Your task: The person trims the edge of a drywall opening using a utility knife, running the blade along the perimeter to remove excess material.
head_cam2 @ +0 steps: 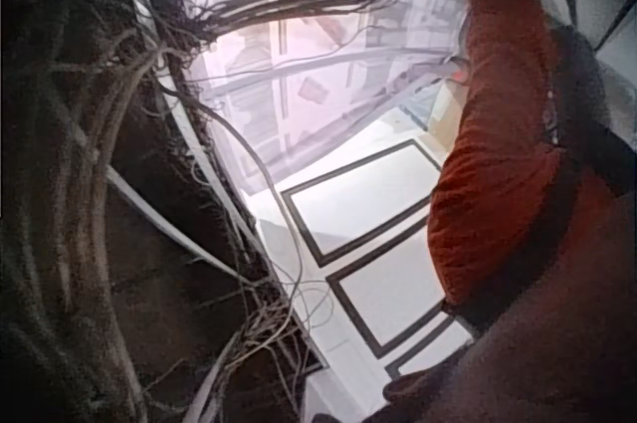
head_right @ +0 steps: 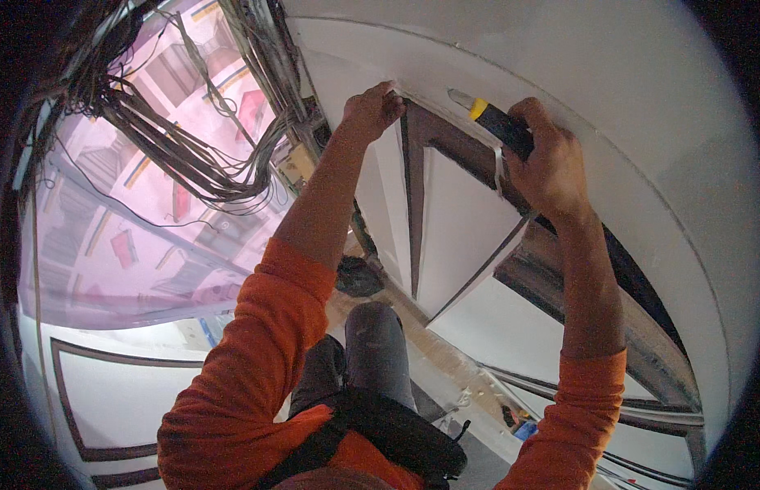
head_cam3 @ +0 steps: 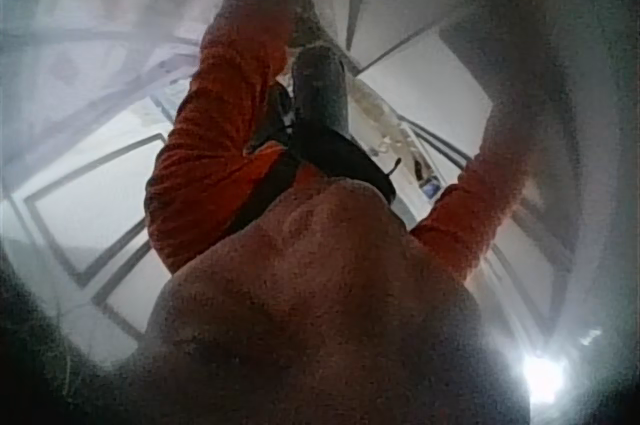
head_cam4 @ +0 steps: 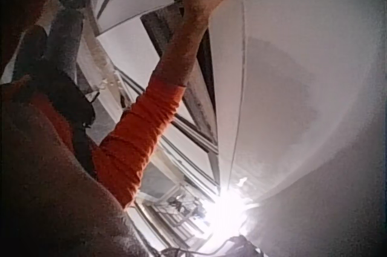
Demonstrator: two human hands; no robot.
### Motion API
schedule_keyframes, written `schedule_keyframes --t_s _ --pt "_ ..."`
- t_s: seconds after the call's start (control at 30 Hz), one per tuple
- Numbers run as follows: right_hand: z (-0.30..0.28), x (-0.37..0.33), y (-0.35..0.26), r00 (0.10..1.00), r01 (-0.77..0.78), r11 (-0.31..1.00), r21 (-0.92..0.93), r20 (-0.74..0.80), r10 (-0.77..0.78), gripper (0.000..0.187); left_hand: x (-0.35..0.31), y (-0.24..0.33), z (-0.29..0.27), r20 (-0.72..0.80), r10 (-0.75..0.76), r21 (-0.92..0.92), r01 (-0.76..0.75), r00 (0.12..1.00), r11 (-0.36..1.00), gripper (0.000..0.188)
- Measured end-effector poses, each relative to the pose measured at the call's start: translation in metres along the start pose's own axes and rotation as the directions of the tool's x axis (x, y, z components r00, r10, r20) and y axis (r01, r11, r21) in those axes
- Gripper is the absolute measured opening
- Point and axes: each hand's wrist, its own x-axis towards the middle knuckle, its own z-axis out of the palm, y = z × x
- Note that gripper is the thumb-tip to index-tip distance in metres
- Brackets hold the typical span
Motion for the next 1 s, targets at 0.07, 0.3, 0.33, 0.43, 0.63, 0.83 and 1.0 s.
schedule_keyframes --t_s 0.07,0.3,0.33,0.43,0.63,0.83,1.0 --pt "0.008 0.006 -0.009 0.998 0.057 0.998 0.041 -0.022 -0.056 0.038 0.024 -0.023 -0.058 0.245 0.309 0.450 -0.390 0.919 0.804 0.036" --pt "0.002 0.000 -0.001 0.999 -0.041 0.999 0.026 -0.001 0.041 0.039 0.000 0.023 0.012 -0.112 -0.242 -0.051 0.238 0.964 0.970 0.028" --pt "0.003 0.001 -0.003 1.000 -0.018 0.999 0.032 -0.005 0.018 0.038 -0.004 0.027 0.004 -0.076 -0.234 -0.117 0.225 0.969 0.967 0.029" --pt "0.003 0.003 -0.003 1.000 0.026 0.999 0.037 -0.015 -0.025 0.037 -0.009 0.033 0.003 -0.092 -0.225 -0.086 0.218 0.970 0.972 0.034" --pt "0.003 0.004 -0.002 1.000 0.013 0.998 0.054 0.004 -0.013 0.035 -0.010 0.036 0.010 -0.128 -0.252 -0.016 0.252 0.959 0.967 0.034" --pt "0.006 0.005 0.000 0.999 0.033 0.999 0.043 -0.013 -0.033 0.034 -0.003 0.031 0.004 -0.096 -0.232 -0.026 0.231 0.968 0.973 0.025" --pt "0.006 0.005 0.002 1.000 0.017 0.999 0.043 0.002 -0.017 0.035 -0.003 0.028 0.002 -0.073 -0.114 -0.012 0.114 0.991 0.993 0.017"
